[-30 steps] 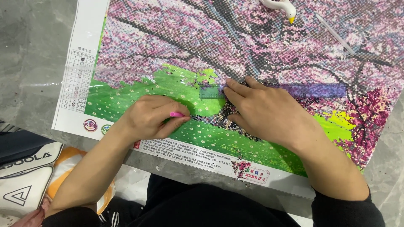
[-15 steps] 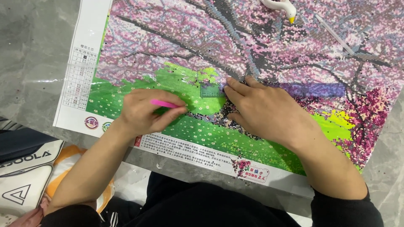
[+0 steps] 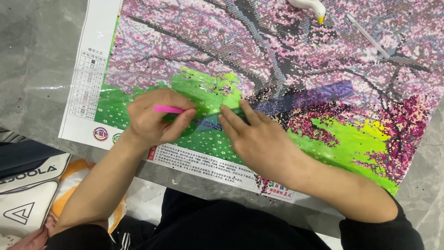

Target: A person is working on a diamond painting, applying wax to a stylus and then using it to pick up and place small resin beads onto a coded, adhesive canvas.

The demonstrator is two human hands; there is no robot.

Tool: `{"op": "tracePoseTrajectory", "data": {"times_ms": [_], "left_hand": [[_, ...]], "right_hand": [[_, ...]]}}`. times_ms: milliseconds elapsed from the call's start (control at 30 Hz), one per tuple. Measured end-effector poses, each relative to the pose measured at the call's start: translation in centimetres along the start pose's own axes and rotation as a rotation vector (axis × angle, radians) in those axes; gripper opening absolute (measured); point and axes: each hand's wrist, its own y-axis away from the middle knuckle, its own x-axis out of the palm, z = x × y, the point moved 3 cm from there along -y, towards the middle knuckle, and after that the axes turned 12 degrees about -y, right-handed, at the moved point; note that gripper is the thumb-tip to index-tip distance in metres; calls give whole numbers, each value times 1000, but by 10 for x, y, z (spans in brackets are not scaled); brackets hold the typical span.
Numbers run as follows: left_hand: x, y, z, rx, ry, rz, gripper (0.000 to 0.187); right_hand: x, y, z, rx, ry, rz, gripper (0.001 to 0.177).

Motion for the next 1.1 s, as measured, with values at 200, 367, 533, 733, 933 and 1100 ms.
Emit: {"op": "tracePoseTrajectory", "data": {"times_ms": [200,367,533,733,933,1100], "left_hand": [[1,-8,-9,54,204,262,30],[3,-3,-23,145,-26,517,17],[0,-4,-31,114,-130,604,10],[0,2,-44,146,-155,580,12],[7,-12,-52,112,-263,644,23],[28,-8,-45,136,-359,733,21]], "right_hand": [[10,-6,6,0,64,23,73],[16,-2,3,-3,65,-130,61],[3,10,-9,-23,-137,-105,70],[12,32,-22,42,-67,-230,56],[28,26,-21,103,0,-149,60],[30,27,-25,95,-10,-224,58]]}}
